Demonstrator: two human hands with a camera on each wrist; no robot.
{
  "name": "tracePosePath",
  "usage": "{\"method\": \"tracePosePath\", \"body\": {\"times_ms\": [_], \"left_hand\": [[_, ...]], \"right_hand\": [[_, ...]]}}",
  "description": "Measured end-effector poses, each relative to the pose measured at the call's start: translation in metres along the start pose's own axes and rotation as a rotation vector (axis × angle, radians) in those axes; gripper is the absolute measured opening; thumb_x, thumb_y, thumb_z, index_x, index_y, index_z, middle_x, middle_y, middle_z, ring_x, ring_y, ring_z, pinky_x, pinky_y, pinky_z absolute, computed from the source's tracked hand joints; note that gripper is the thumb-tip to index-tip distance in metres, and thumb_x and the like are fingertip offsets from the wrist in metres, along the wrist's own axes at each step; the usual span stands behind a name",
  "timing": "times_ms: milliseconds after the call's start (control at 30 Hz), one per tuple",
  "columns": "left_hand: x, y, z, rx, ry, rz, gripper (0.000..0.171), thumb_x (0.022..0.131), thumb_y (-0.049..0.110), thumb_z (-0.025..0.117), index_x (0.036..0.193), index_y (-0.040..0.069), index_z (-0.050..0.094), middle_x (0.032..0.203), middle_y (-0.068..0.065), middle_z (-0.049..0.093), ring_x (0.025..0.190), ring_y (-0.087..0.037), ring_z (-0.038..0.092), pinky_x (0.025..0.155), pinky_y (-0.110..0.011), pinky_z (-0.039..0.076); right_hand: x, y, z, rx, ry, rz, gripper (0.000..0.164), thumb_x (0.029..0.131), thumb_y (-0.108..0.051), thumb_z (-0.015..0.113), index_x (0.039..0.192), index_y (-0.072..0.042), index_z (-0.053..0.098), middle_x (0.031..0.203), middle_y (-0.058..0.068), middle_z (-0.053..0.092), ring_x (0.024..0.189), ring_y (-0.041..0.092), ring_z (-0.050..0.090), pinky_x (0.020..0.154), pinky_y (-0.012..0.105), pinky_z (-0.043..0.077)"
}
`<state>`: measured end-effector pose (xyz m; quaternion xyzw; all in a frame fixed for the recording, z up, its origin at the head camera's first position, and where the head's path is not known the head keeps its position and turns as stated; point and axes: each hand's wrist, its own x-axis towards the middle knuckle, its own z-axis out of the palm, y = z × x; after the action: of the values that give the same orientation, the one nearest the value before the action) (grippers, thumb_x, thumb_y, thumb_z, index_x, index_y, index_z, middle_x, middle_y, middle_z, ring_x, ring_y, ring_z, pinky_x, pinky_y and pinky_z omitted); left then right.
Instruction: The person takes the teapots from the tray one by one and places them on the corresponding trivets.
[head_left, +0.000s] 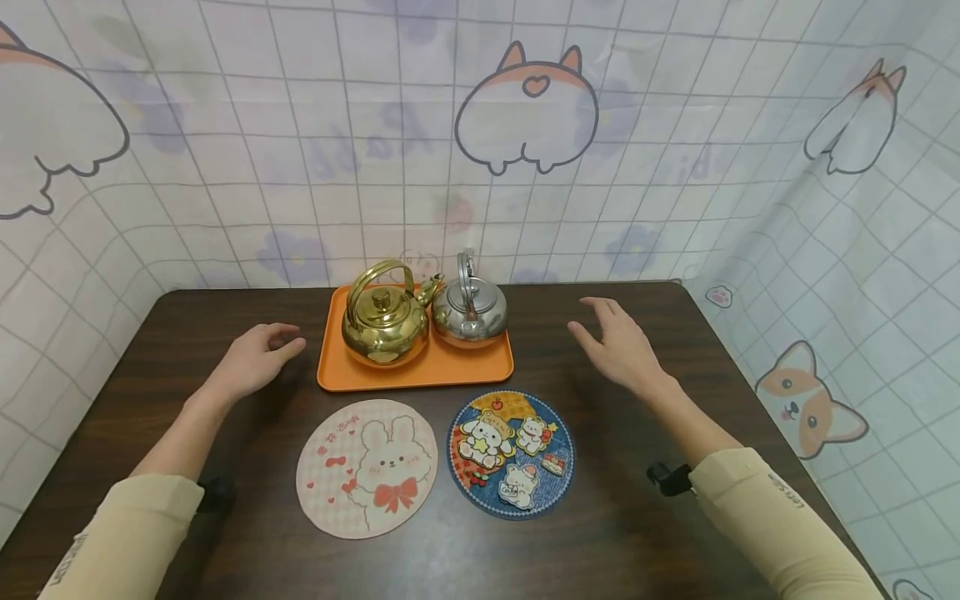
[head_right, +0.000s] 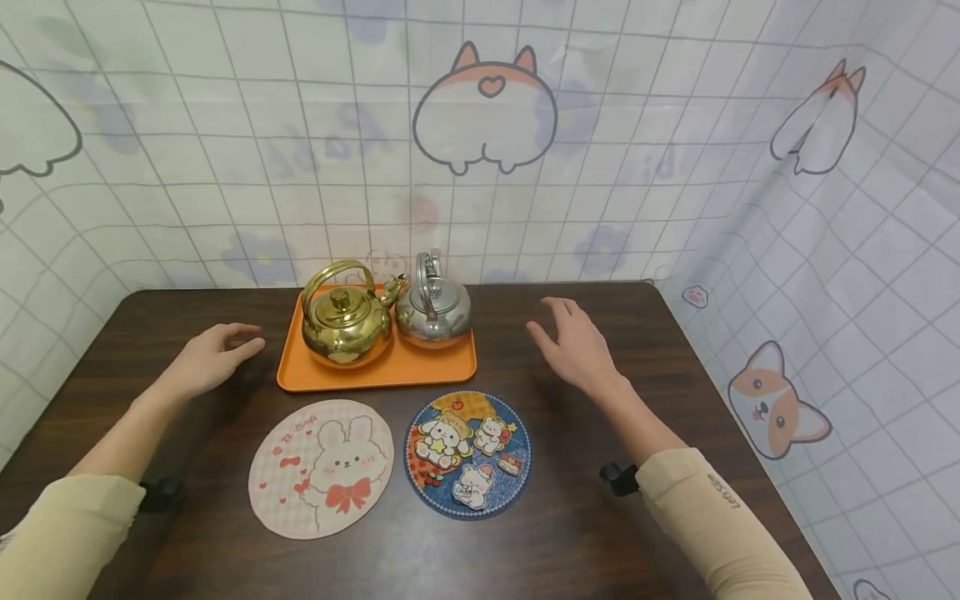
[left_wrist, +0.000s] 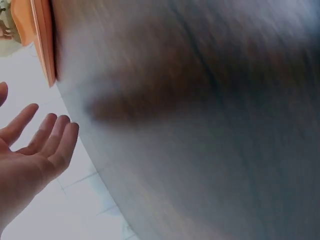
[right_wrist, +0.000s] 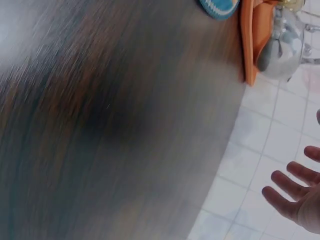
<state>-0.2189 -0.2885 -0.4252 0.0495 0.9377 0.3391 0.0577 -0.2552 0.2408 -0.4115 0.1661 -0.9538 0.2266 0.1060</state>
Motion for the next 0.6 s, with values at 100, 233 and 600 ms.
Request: {"method": "tracePosePath", "body": {"times_ms": [100,233,600], "left_hand": [[0.003,0.001,0.002,-0.051,-0.002,-0.013,0.065,0.100,0.044,0.046,0.140,-0.006,0.040,0.138,-0.028,0.042,0.121,-0.043,0.044,0.098,-0.059,0.039],[0.005,0.002,0.006,-0.106,-0.006,-0.022,0.062,0.100,0.039,0.050,0.141,-0.006,0.038,0.136,-0.028,0.044,0.118,-0.042,0.046,0.095,-0.056,0.043],[0.006,0.009,0.011,-0.186,0.037,-0.056,0.053,0.098,0.026,0.057,0.139,-0.005,0.042,0.129,-0.027,0.049,0.098,-0.038,0.062,0.082,-0.044,0.054]], "right_hand": [[-0.001,-0.006,0.001,0.045,0.014,-0.021,0.059,0.098,-0.046,0.051,0.139,-0.005,0.045,0.138,0.015,0.047,0.122,0.034,0.046,0.097,0.055,0.041],[-0.001,-0.013,0.003,0.130,0.033,-0.060,0.052,0.096,-0.039,0.058,0.135,-0.006,0.049,0.130,0.012,0.053,0.114,0.032,0.052,0.089,0.051,0.047],[0.001,-0.033,0.005,0.345,0.040,-0.106,0.043,0.092,-0.028,0.066,0.128,-0.008,0.055,0.124,0.013,0.057,0.106,0.027,0.058,0.080,0.047,0.053]]}}
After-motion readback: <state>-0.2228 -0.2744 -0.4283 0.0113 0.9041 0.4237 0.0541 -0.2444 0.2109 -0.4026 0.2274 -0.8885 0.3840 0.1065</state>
